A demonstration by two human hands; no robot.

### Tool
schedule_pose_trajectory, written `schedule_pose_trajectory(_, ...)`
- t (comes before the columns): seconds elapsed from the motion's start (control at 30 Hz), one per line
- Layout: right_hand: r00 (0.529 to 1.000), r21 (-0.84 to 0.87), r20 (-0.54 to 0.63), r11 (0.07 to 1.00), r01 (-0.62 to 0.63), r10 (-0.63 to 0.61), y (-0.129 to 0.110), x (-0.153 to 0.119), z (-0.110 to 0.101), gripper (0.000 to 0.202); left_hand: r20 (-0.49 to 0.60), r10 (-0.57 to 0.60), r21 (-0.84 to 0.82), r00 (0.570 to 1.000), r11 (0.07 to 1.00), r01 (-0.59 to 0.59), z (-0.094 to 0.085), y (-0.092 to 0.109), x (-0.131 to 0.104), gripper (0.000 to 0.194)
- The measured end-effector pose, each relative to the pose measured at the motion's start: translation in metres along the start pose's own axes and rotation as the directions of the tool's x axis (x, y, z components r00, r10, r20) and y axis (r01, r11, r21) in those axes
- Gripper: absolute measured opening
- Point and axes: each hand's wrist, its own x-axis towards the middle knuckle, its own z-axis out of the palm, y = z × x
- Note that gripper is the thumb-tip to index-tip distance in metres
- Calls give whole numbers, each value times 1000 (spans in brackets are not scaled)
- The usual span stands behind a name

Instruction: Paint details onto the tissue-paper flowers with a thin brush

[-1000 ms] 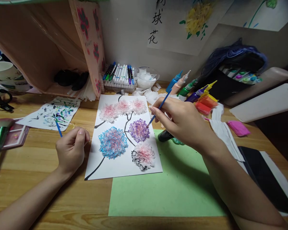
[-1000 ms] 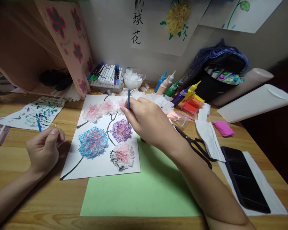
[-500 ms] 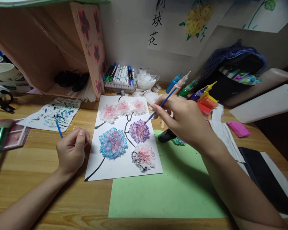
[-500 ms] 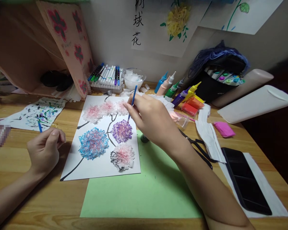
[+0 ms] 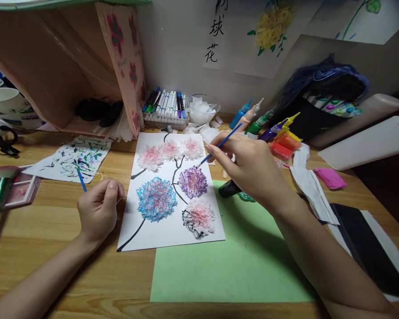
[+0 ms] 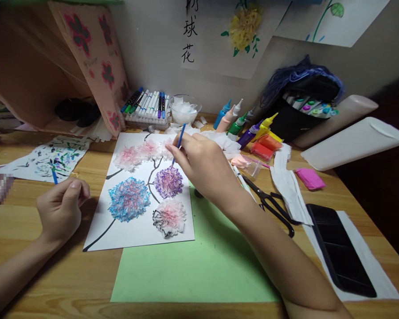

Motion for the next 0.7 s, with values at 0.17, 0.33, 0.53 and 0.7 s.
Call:
schedule_pose_trajectory(0.17,998,-41,59,999,-18,20,1,0,3,23,0,7,-2,1000,1000,-7,0,-1,0,32)
schedule_pose_trajectory(0.33,1000,-7,-13,1000,-3,3,1,0,2,24,0,16,-5,1000,1000,-16,0,-2,0,33)
schedule_pose_trajectory(0.53,998,-80,57,996,-29,34,2,0,6,24,-5,26,-2,1000,1000,-26,0,-2,-1,33)
schedule_pose_trajectory(0.7,1000,-36,4,999,-31,31,1,1,3,25,-3,27,-1,1000,1000,-27,0,-1,-1,34)
